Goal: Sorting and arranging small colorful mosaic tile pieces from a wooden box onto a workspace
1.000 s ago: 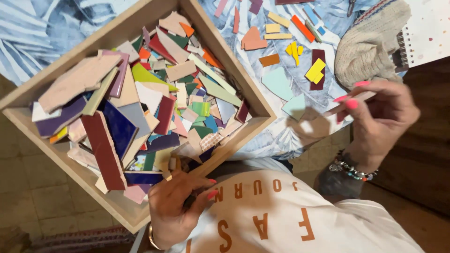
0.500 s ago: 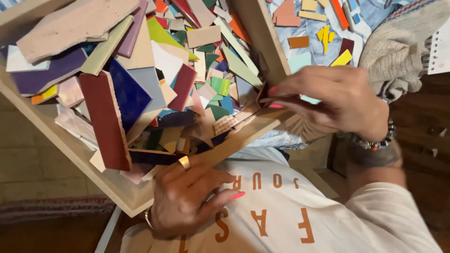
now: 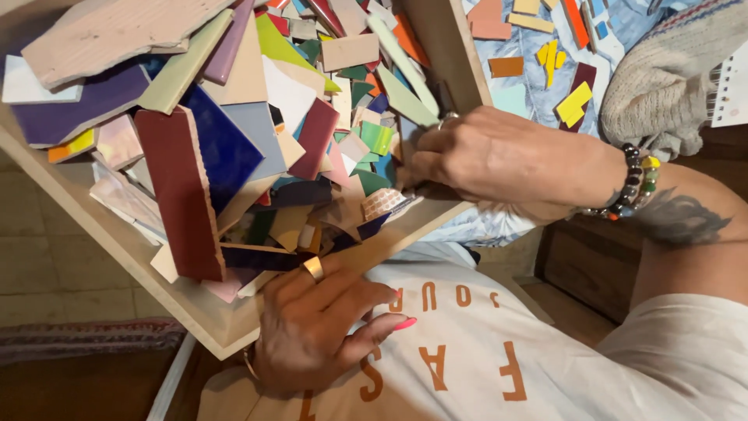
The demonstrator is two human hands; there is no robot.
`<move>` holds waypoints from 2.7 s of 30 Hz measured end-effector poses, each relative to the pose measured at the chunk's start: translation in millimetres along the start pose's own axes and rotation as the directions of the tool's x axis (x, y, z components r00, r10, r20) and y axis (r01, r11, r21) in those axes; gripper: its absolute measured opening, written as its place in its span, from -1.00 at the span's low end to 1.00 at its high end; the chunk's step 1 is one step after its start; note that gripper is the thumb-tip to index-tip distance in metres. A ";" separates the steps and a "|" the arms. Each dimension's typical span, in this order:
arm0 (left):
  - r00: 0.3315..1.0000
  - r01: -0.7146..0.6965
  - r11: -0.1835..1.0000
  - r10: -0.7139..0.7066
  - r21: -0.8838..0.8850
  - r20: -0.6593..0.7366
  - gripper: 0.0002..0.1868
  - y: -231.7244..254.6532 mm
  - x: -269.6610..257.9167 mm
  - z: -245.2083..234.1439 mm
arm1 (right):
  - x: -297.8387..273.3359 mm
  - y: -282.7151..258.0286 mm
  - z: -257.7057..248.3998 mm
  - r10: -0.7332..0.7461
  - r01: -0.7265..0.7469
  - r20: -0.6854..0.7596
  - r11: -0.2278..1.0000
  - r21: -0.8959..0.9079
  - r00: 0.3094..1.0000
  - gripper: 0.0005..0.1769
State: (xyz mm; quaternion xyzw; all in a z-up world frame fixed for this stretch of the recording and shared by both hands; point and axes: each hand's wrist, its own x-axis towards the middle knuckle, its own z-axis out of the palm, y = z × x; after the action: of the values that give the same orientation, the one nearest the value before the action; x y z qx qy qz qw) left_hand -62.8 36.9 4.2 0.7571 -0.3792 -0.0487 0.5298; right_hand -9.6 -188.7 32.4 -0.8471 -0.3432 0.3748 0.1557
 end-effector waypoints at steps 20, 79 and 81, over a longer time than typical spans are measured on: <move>1.000 0.016 1.000 -0.015 0.015 -0.024 -0.72 1.9 2.9 0.3 | -72.6 23.4 89.0 0.415 0.127 -0.909 0.901 0.416 0.032 -0.66; 0.980 -0.070 0.997 0.062 -0.035 -0.188 -0.83 -3.9 -7.3 5.3 | -23.8 -13.6 9.3 -0.096 0.124 -0.177 0.980 0.155 0.980 -0.76; 0.975 -0.043 0.998 0.032 -0.042 -0.222 -0.77 -1.7 -9.5 6.6 | -31.6 -15.7 5.9 -0.131 0.183 -0.276 0.968 0.173 0.952 -0.77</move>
State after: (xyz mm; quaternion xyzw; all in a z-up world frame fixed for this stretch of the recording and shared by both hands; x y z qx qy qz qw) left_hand -71.8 38.0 -3.2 0.7380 -0.3309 0.0370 0.5869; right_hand -36.5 -199.4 53.3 -0.8394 -0.3476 0.2779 0.3120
